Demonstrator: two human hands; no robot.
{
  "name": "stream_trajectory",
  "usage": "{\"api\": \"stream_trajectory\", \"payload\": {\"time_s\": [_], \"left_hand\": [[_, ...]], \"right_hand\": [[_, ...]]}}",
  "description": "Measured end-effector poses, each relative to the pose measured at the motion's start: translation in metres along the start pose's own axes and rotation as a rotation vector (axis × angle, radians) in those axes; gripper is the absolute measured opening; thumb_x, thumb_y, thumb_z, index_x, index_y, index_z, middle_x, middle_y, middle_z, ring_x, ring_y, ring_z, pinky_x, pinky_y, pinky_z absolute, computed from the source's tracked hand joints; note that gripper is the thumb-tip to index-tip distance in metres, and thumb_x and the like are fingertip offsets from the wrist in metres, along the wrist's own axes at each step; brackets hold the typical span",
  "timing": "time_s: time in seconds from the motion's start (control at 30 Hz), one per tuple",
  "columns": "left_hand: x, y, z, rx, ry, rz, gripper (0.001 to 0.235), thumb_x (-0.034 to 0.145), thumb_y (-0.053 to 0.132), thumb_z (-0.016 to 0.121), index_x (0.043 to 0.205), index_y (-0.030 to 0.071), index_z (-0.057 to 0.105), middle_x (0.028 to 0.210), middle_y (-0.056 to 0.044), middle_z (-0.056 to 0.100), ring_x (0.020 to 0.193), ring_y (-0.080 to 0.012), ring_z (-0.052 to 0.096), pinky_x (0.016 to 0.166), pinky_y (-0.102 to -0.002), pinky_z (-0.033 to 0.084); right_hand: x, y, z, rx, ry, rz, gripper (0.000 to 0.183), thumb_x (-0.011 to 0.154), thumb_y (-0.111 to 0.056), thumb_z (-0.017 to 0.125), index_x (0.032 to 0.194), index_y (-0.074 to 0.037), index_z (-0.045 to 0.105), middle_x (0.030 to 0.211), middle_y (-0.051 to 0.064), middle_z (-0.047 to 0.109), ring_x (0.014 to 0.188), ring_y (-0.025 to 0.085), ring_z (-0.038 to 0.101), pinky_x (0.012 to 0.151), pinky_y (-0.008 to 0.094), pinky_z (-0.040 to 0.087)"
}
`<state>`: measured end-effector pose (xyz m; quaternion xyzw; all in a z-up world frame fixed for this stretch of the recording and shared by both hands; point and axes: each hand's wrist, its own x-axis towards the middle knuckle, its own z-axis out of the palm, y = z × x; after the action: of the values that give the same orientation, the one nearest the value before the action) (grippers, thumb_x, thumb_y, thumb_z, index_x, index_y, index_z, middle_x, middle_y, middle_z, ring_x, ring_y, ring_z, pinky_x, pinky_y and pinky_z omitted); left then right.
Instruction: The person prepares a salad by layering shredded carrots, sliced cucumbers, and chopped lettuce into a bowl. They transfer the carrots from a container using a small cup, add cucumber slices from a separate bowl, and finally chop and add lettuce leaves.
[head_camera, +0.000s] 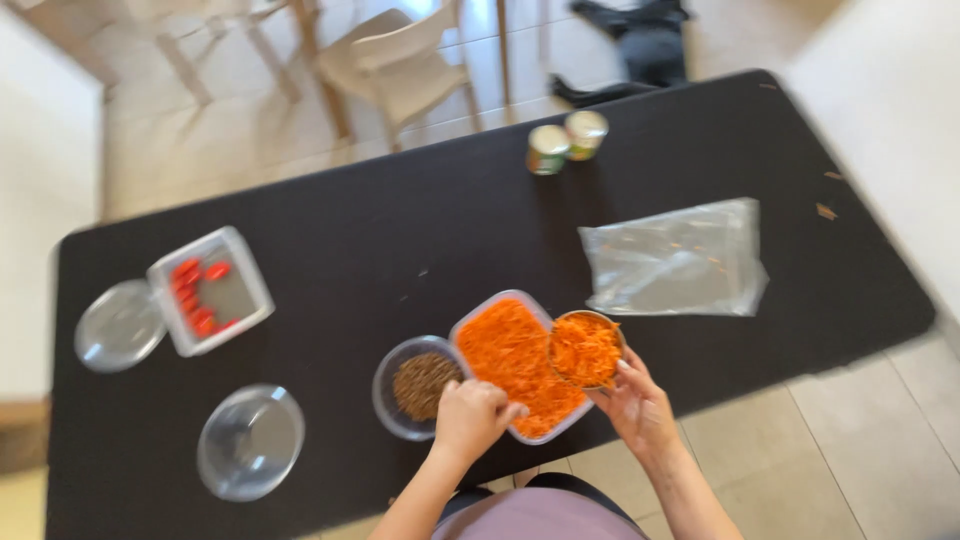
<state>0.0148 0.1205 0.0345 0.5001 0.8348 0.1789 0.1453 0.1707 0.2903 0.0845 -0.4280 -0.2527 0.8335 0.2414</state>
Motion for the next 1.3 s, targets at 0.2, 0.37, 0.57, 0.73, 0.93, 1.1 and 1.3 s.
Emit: {"api": "stream_trajectory", "payload": {"time_s": [0.2,0.37,0.57,0.73,0.93,1.1,1.3], "left_hand": [[-0.086,-0.036,-0.049,-0.271,-0.498,-0.633,0.025,0.078,0.052,0.058,0.080,0.029,0.068,0.085,0.009,0.067,0.084,-0.0148,0.063,0.067,-0.033,0.046],[-0.121,-0.070,-0.040,-0.463,-0.404,-0.995,0.030,0.078,0.051,0.051,0.096,0.033,0.066,0.102,0.014,0.068,0.093,-0.0080,0.063,0.074,-0.027,0.046],[-0.122,-0.074,-0.047,-0.625,-0.194,-1.075,0.031,0.080,0.051,0.050,0.097,0.029,0.064,0.105,0.008,0.068,0.100,-0.0114,0.062,0.077,-0.030,0.045],[-0.115,-0.094,-0.017,-0.611,-0.140,-1.038,0.036,0.083,0.059,0.048,0.102,0.033,0.062,0.087,0.016,0.070,0.099,-0.0083,0.064,0.081,-0.029,0.051],[-0.107,-0.089,-0.024,-0.780,-0.059,-1.022,0.033,0.086,0.050,0.049,0.099,0.023,0.064,0.083,0.010,0.071,0.088,-0.0113,0.067,0.081,-0.029,0.051],[-0.114,-0.095,-0.023,-0.777,0.044,-1.078,0.031,0.085,0.045,0.052,0.099,0.020,0.068,0.089,0.001,0.071,0.094,-0.0214,0.065,0.082,-0.036,0.051],[-0.110,-0.106,-0.033,-0.674,0.026,-1.083,0.028,0.086,0.045,0.052,0.093,0.023,0.068,0.082,0.003,0.071,0.094,-0.0223,0.065,0.083,-0.036,0.051]], "right_hand": [[0.010,0.035,0.023,-0.049,-0.072,0.144,0.044,0.085,-0.012,0.046,0.129,-0.009,0.044,0.121,0.018,0.052,0.107,0.036,0.052,0.091,0.050,0.043],[-0.005,0.059,0.096,-0.204,-0.090,0.282,0.045,0.085,-0.015,0.048,0.130,-0.011,0.043,0.122,0.014,0.054,0.108,0.032,0.053,0.094,0.047,0.042],[0.040,0.133,0.100,-1.220,-0.548,-0.638,0.052,0.066,-0.012,0.079,0.114,-0.011,0.060,0.117,0.009,0.055,0.113,0.022,0.052,0.087,0.032,0.053],[0.065,0.174,0.084,-1.601,-0.972,-1.755,0.032,0.084,-0.013,0.055,0.115,-0.021,0.060,0.106,0.012,0.052,0.104,0.032,0.055,0.094,0.040,0.047],[0.007,0.123,0.107,-1.110,-0.495,-0.910,0.050,0.065,-0.008,0.083,0.111,-0.012,0.062,0.111,0.006,0.054,0.111,0.023,0.053,0.085,0.035,0.053],[-0.011,0.100,0.122,-0.624,-0.203,-0.395,0.052,0.074,0.003,0.070,0.120,-0.011,0.051,0.110,0.004,0.053,0.103,0.016,0.053,0.084,0.035,0.053],[-0.008,0.077,0.106,-0.401,-0.109,-0.208,0.043,0.082,0.001,0.062,0.121,-0.011,0.049,0.109,0.007,0.052,0.096,0.019,0.055,0.080,0.042,0.053]]}}
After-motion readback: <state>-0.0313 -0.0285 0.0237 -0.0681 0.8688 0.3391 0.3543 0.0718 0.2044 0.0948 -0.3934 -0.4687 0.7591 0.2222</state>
